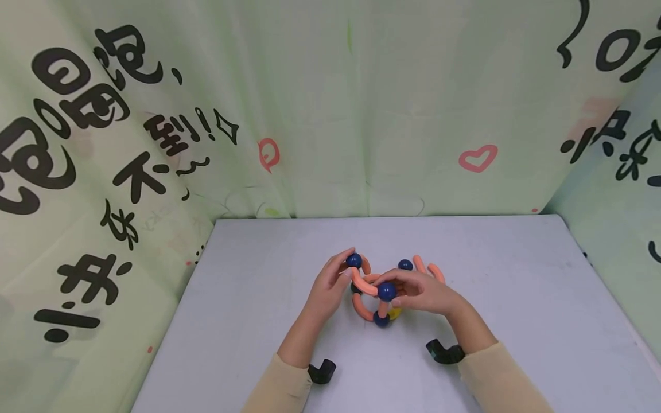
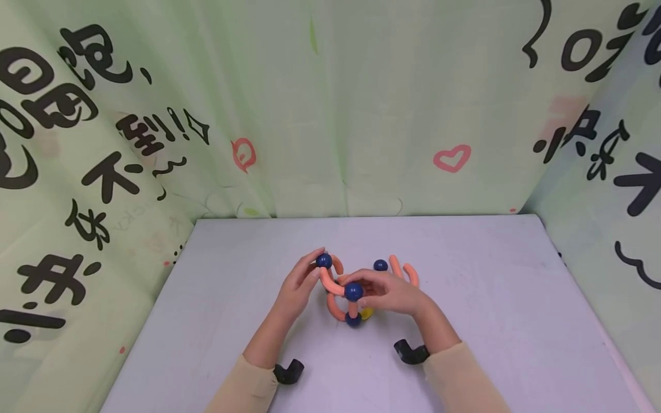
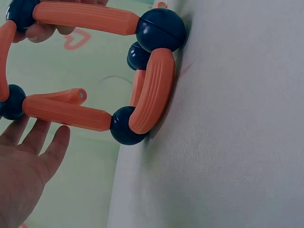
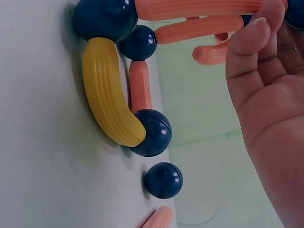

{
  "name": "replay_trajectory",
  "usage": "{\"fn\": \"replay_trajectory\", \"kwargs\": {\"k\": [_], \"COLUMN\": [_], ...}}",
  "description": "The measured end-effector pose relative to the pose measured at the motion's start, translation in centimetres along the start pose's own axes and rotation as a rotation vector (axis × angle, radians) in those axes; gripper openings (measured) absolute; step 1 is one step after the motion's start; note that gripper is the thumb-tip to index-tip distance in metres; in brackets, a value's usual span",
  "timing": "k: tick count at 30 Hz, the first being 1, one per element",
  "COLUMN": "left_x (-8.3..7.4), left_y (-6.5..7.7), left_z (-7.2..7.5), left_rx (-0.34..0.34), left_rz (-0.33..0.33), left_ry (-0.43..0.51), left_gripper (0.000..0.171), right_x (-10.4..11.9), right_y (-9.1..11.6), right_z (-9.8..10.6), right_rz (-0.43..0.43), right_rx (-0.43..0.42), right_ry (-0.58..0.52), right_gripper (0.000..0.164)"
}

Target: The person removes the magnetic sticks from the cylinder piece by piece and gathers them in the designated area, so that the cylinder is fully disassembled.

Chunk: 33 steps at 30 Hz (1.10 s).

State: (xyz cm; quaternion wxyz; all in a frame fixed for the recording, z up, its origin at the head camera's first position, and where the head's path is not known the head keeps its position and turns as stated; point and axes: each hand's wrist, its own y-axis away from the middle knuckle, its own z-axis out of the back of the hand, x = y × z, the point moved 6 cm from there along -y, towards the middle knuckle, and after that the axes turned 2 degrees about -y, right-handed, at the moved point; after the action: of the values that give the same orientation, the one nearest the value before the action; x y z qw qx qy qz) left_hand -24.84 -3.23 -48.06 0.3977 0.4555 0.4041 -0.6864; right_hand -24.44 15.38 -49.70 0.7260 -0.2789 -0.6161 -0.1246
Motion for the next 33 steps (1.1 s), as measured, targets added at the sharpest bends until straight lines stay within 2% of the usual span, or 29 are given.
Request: {"fn": "replay_trajectory", "kwargs": {"k": [3,9,12,16,24,30,33], "left_x": [0.1,-0.5,0.5,2.7,3.0,3.2,2.8], "left_y": [-0.3,-0.5,-0.9,-1.5,-1.4,-1.5,-1.5], "left_z": [-0.4,-0.6,-0.7,-1.0,-1.0,-1.1,-1.1], "left_rx": [0.039,0.052,0.047,0.023,0.006,0.001,-0.001], "left_rz": [-0.001,-0.091,-0.094,-0.079,-0.093,-0.097,-0.108], "left_ry": [0.002,-0.047,-0.068,-0.077,-0.072,-0.087,-0.091], "left_gripper": [0.049,0.052,0.052,0.053,0.052,0.052,0.052], "right_x": [-0.2,-0.4,-0.1,0.3,0.9,0.9,0.7], "right_y": [0.3,0.6,0.4,0.1,-0.1,0.0,-0.1], "right_z": [0.0,-0.5,-0.8,-0.9,-1.1,-1.0,-1.0], "right_rz": [-0.033,-0.093,-0.113,-0.108,-0.020,-0.045,-0.061], "right_rx": [-0.061,-0.149,-0.232,-0.321,-0.363,-0.407,-0.420], "right_ry": [0.025,0.097,0.192,0.311,0.368,0.454,0.493], "right_gripper": [0.041,0.045,0.045,0.042,0.036,0.033,0.030]}}
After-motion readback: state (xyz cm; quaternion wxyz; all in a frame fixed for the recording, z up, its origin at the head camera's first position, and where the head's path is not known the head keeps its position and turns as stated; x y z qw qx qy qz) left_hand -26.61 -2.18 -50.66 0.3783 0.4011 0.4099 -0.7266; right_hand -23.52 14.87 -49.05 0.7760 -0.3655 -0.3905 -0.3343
